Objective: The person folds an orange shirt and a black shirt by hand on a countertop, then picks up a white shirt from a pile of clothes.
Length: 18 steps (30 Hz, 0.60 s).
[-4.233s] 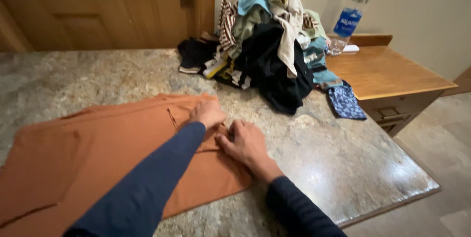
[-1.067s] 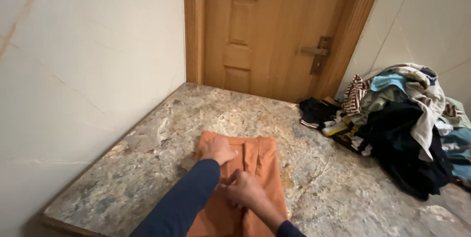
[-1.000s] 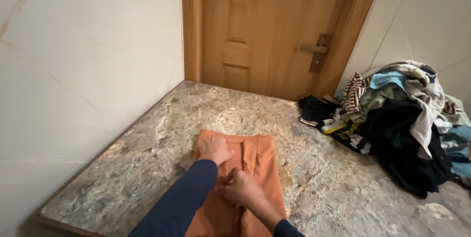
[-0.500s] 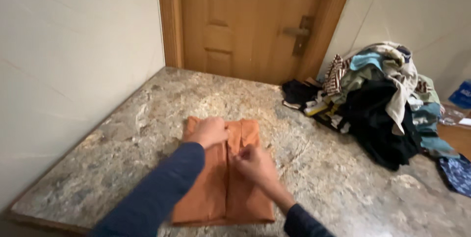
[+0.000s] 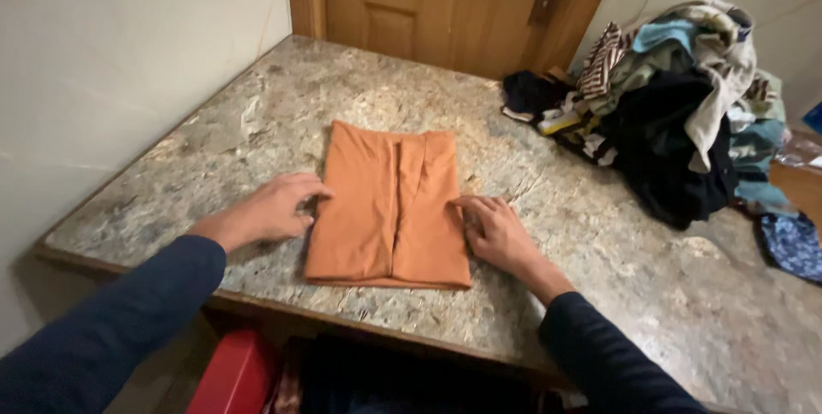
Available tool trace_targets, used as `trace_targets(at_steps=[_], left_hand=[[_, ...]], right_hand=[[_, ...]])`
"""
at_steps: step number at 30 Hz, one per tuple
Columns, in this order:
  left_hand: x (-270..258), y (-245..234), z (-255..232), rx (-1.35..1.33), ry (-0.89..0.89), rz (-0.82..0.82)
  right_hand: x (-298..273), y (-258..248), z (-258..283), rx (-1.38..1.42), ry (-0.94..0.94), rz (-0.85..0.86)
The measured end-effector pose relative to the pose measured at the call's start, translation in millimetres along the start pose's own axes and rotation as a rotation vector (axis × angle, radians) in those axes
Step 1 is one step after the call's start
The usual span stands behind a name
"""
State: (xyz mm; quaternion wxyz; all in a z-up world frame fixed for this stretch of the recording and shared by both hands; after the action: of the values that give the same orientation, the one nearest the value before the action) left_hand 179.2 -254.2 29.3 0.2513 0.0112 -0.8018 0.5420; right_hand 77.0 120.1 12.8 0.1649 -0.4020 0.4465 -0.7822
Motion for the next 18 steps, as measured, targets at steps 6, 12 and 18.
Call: trace_targets(at_steps=[6,12,18], left_hand=[[-18.6,10.8,-16.7,-0.108,-0.031,0.006],[-26.8,32.7,-12.6,-0.218,0.099,-0.254],[-23.5,52.3,-1.5,-0.431,-0.124,-0.303]], right_hand=[[-8.4,-3.6,16.7,-0.024,0.101,0.198],[-16.6,1.6,12.0,0.153,-0.197,0.055],[-22.8,16.6,-15.6,0.315,0.244,0.068]])
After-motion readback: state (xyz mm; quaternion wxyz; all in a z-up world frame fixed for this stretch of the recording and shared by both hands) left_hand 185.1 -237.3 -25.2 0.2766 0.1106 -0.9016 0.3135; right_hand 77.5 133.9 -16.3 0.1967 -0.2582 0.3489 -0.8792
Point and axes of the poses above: each hand's wrist, its own x-axis towards the middle knuckle, its own y-axis out of the palm, z = x × y, the point moved 2 cm from there along x, towards the middle knuckle, and after that the axes turned 5 degrees about -z, right-handed, at the moved point
